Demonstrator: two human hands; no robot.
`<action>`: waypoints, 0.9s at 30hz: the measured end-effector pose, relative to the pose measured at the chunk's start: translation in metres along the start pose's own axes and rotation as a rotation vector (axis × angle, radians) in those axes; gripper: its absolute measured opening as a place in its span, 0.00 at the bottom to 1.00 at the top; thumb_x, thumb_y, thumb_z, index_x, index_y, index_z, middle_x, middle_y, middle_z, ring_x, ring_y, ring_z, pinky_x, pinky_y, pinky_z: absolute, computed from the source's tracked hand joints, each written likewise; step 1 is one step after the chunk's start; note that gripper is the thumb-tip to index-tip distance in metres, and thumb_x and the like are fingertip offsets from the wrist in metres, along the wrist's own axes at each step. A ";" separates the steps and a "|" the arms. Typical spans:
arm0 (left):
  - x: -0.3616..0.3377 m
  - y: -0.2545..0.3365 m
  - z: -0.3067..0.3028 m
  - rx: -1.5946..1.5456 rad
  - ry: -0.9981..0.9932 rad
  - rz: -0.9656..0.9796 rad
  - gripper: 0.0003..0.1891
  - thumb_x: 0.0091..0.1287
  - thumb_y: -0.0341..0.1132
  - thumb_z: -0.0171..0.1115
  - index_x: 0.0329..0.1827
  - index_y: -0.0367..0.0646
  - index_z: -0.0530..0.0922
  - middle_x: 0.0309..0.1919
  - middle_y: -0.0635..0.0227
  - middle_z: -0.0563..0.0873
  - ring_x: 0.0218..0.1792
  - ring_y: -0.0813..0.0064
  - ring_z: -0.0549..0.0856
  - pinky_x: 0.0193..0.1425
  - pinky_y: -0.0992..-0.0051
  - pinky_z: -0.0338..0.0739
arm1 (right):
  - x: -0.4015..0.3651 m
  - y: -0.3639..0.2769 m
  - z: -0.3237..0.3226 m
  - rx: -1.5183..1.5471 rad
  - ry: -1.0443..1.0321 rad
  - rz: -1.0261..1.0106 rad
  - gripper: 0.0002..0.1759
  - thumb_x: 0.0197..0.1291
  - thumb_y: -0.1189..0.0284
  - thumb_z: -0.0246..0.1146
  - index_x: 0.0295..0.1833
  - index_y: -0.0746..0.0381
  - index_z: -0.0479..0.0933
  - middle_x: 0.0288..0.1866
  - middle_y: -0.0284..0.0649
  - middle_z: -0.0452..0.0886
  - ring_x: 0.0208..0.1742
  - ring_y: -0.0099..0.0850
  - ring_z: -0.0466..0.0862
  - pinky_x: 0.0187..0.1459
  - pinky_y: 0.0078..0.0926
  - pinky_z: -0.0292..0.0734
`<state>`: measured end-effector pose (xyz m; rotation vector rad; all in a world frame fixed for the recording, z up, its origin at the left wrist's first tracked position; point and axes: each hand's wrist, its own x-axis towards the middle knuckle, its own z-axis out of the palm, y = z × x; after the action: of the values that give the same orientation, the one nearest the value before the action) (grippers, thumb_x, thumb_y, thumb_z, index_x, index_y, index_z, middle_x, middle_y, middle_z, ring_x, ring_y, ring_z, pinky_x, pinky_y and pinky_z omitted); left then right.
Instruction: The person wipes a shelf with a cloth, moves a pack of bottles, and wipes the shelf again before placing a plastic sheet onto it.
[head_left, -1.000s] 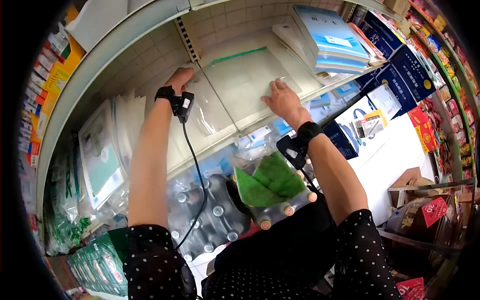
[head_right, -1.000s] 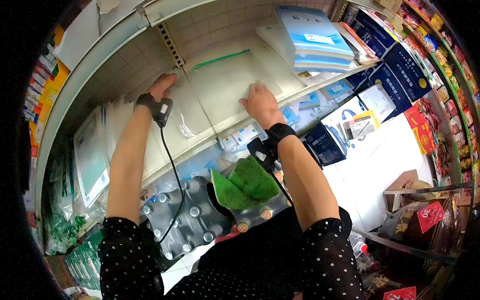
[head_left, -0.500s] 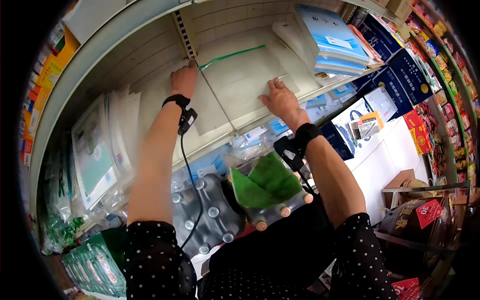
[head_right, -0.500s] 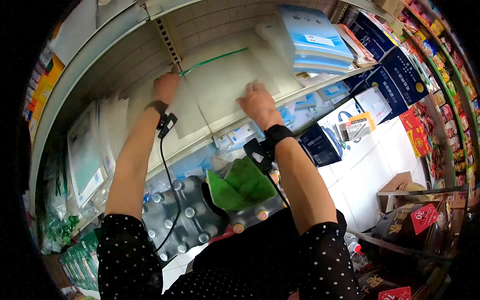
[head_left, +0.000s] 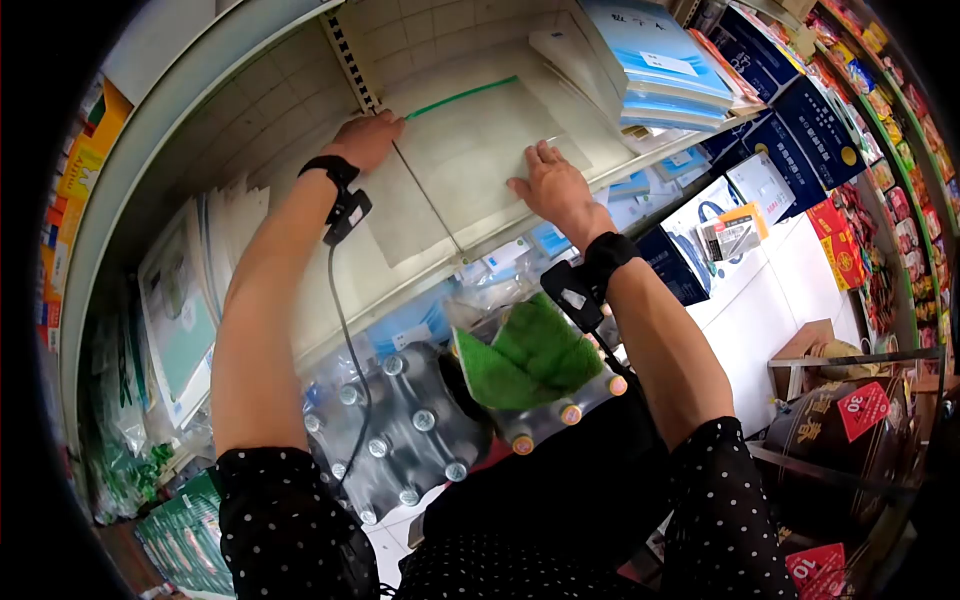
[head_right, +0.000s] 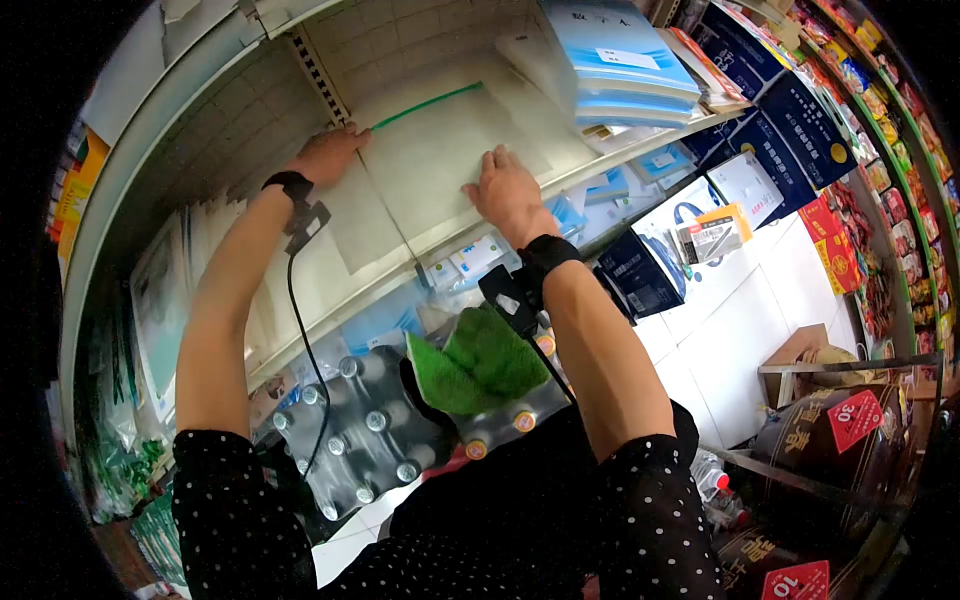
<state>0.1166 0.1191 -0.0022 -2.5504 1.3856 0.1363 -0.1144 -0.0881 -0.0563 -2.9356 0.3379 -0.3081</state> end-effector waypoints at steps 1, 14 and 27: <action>0.000 -0.002 -0.002 0.047 -0.034 0.016 0.30 0.63 0.19 0.49 0.71 0.43 0.64 0.59 0.56 0.73 0.60 0.55 0.75 0.64 0.62 0.71 | 0.000 0.001 0.001 -0.010 0.002 -0.006 0.37 0.66 0.53 0.58 0.68 0.71 0.65 0.70 0.62 0.66 0.71 0.51 0.69 0.70 0.38 0.65; -0.012 -0.011 0.007 -0.142 0.013 0.012 0.24 0.60 0.21 0.53 0.63 0.39 0.73 0.61 0.49 0.72 0.63 0.51 0.73 0.66 0.62 0.71 | 0.002 0.001 0.010 -0.014 0.038 0.030 0.37 0.64 0.52 0.59 0.67 0.71 0.66 0.71 0.59 0.66 0.71 0.50 0.68 0.72 0.37 0.62; 0.023 -0.029 0.040 -0.301 0.158 -0.190 0.25 0.68 0.45 0.53 0.64 0.39 0.67 0.54 0.48 0.80 0.54 0.46 0.80 0.59 0.56 0.75 | -0.027 0.034 -0.009 0.773 0.467 0.170 0.22 0.58 0.65 0.65 0.56 0.65 0.77 0.63 0.54 0.74 0.61 0.46 0.78 0.62 0.42 0.72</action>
<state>0.1545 0.1256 -0.0408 -2.9845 1.2465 0.1195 -0.1491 -0.1154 -0.0594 -2.0441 0.4075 -0.8746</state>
